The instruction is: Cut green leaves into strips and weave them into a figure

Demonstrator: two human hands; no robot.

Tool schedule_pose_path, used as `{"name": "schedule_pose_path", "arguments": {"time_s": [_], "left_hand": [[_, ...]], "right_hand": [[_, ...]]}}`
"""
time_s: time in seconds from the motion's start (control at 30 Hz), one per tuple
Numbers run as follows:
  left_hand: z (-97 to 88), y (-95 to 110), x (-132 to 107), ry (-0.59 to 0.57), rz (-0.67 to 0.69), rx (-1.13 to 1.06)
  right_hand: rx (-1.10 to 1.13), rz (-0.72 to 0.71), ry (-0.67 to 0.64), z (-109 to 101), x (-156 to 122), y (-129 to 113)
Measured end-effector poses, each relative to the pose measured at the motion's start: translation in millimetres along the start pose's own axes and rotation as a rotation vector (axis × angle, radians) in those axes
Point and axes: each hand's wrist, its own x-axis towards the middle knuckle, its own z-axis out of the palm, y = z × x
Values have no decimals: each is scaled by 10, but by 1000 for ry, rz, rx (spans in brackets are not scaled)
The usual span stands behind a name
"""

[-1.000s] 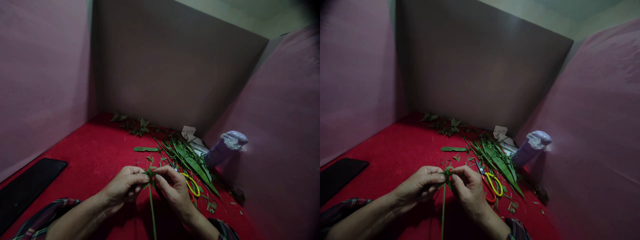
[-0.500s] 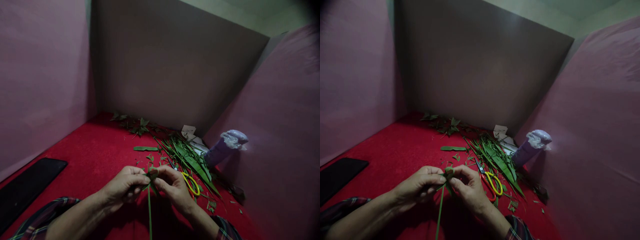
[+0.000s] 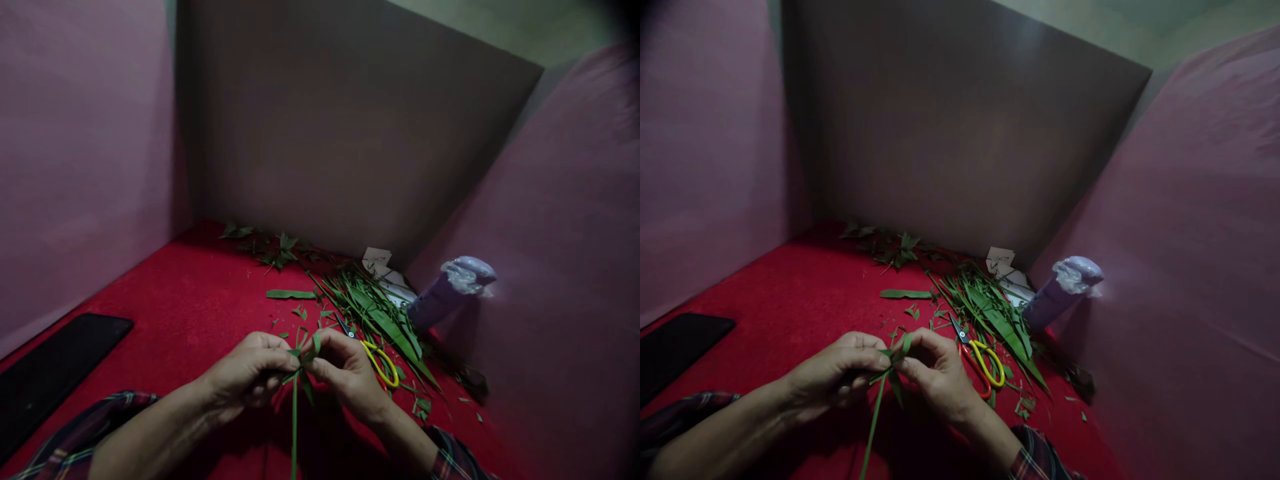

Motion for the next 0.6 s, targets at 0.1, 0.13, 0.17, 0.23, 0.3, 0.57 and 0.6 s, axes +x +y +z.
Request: {"name": "schedule_pose_path", "arguments": {"time_s": [0.1,0.13,0.17,0.23,0.3,0.57,0.6], "left_hand": [[13,8,-10,13,27,1],[18,9,-11,23,44,10],[22,11,-11,36,69,25],[30,14,-10,74,125,74],[36,22,-8,121,156,128],[59,48,-3,180,152,173],[61,46,-5,184,168,169]], "right_hand": [[15,30,4,-1,1,15],[26,41,7,0,2,16],[37,50,14,1,5,14],[43,55,41,4,12,8],[13,28,81,5,20,3],[-158,-58,95,8,29,24],[-172,-62,97,8,30,30]]}}
